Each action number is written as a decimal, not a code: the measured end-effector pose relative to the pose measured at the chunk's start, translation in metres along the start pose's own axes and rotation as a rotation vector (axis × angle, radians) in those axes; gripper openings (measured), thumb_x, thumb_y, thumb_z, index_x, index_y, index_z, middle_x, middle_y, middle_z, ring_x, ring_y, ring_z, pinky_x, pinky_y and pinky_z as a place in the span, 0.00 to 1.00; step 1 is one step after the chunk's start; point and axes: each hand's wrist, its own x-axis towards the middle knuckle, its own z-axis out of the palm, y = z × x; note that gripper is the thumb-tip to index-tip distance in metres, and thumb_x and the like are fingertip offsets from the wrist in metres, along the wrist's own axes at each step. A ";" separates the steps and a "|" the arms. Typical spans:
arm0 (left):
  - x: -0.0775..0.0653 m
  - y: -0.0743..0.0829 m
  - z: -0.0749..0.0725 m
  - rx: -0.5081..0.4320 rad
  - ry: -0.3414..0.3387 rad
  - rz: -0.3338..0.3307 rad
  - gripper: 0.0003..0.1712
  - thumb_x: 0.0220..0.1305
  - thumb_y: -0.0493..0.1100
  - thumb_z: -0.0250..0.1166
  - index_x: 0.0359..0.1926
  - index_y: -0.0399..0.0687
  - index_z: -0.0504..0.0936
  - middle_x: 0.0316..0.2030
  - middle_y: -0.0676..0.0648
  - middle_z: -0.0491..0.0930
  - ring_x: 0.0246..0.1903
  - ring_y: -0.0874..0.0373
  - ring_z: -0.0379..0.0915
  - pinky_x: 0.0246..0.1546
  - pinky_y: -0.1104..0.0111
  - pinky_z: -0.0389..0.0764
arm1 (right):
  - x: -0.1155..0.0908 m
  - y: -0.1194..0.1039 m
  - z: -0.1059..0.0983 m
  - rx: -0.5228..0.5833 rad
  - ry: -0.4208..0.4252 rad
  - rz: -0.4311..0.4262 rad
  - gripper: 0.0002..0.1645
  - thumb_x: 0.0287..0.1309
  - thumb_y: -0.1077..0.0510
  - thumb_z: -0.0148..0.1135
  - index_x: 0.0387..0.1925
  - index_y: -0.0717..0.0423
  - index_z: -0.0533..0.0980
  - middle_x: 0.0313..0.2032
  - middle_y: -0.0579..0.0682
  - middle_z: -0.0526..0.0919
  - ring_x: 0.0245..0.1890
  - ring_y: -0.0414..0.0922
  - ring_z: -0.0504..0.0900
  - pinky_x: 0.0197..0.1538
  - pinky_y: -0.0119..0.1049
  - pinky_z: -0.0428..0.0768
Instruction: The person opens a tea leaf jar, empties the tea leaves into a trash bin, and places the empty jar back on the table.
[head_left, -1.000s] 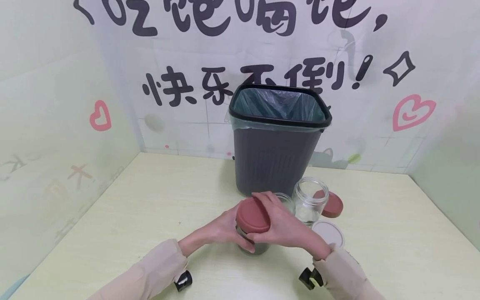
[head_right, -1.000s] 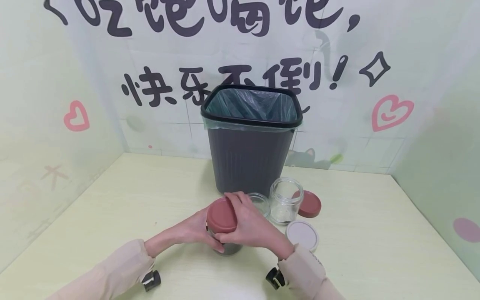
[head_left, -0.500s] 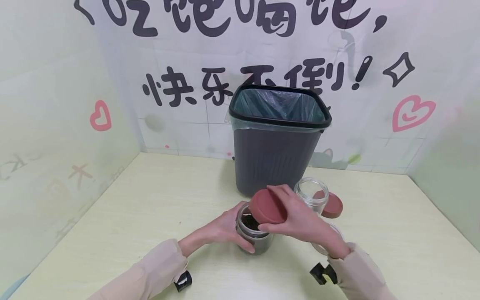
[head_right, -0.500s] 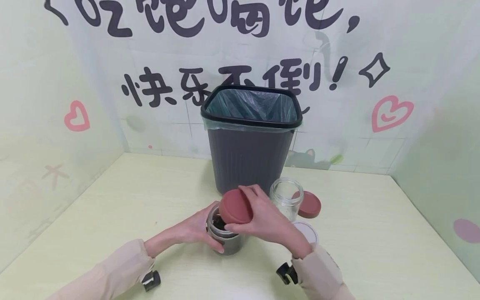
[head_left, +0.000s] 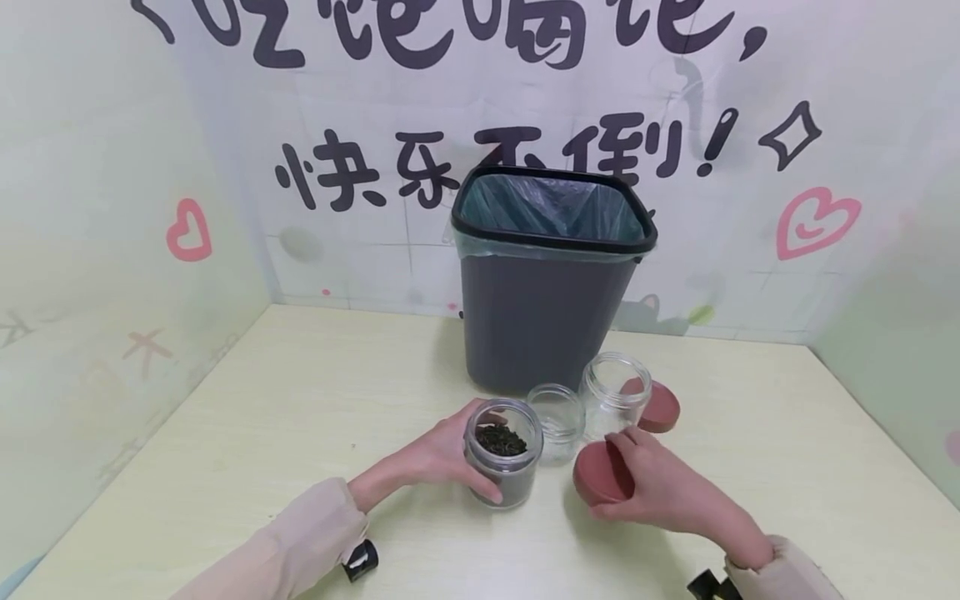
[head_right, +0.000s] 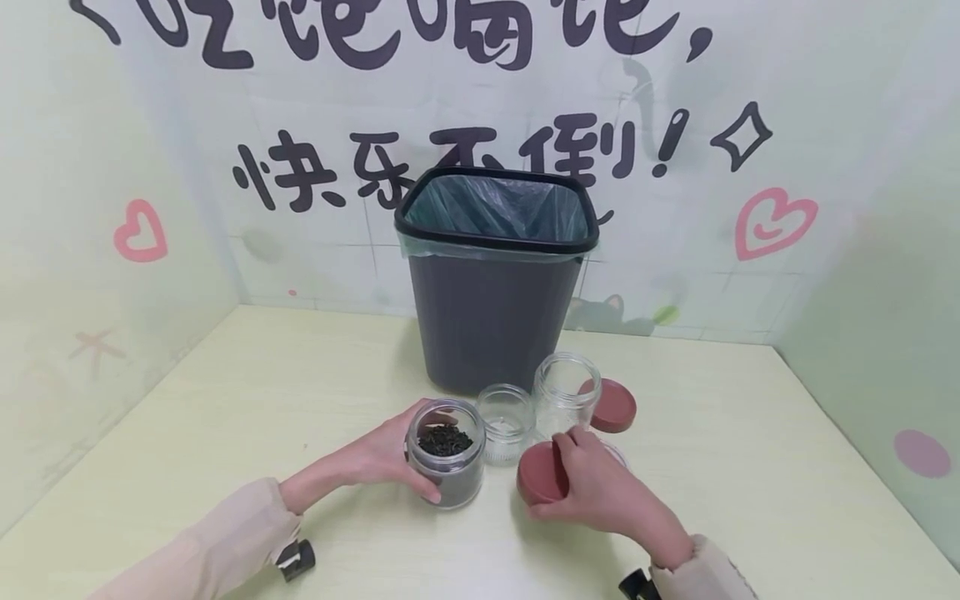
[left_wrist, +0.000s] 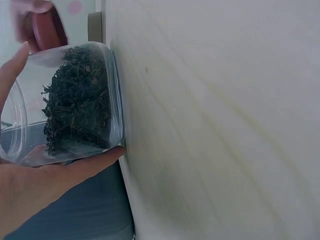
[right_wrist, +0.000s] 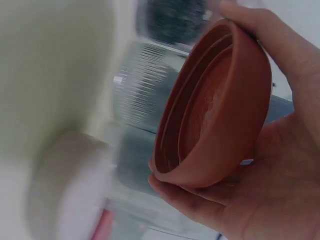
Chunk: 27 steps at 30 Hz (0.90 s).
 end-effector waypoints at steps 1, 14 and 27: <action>0.000 0.000 0.000 0.001 0.000 -0.003 0.56 0.25 0.42 0.79 0.60 0.46 0.59 0.54 0.46 0.70 0.55 0.53 0.64 0.57 0.55 0.60 | -0.001 0.002 0.006 -0.015 -0.003 -0.005 0.44 0.29 0.41 0.72 0.45 0.65 0.69 0.38 0.51 0.70 0.34 0.41 0.71 0.36 0.35 0.73; 0.001 -0.004 -0.007 -0.036 -0.080 0.014 0.60 0.25 0.37 0.79 0.63 0.43 0.54 0.58 0.42 0.65 0.59 0.49 0.58 0.59 0.53 0.57 | 0.003 0.000 0.041 -0.072 0.000 0.007 0.46 0.24 0.40 0.73 0.42 0.68 0.69 0.35 0.50 0.70 0.35 0.44 0.70 0.39 0.38 0.74; 0.006 -0.012 -0.009 -0.044 -0.174 0.018 0.66 0.22 0.33 0.78 0.65 0.46 0.50 0.61 0.42 0.61 0.61 0.50 0.55 0.61 0.54 0.53 | 0.006 0.001 0.048 -0.088 0.023 0.047 0.48 0.22 0.43 0.75 0.42 0.73 0.68 0.32 0.51 0.68 0.33 0.43 0.69 0.37 0.38 0.75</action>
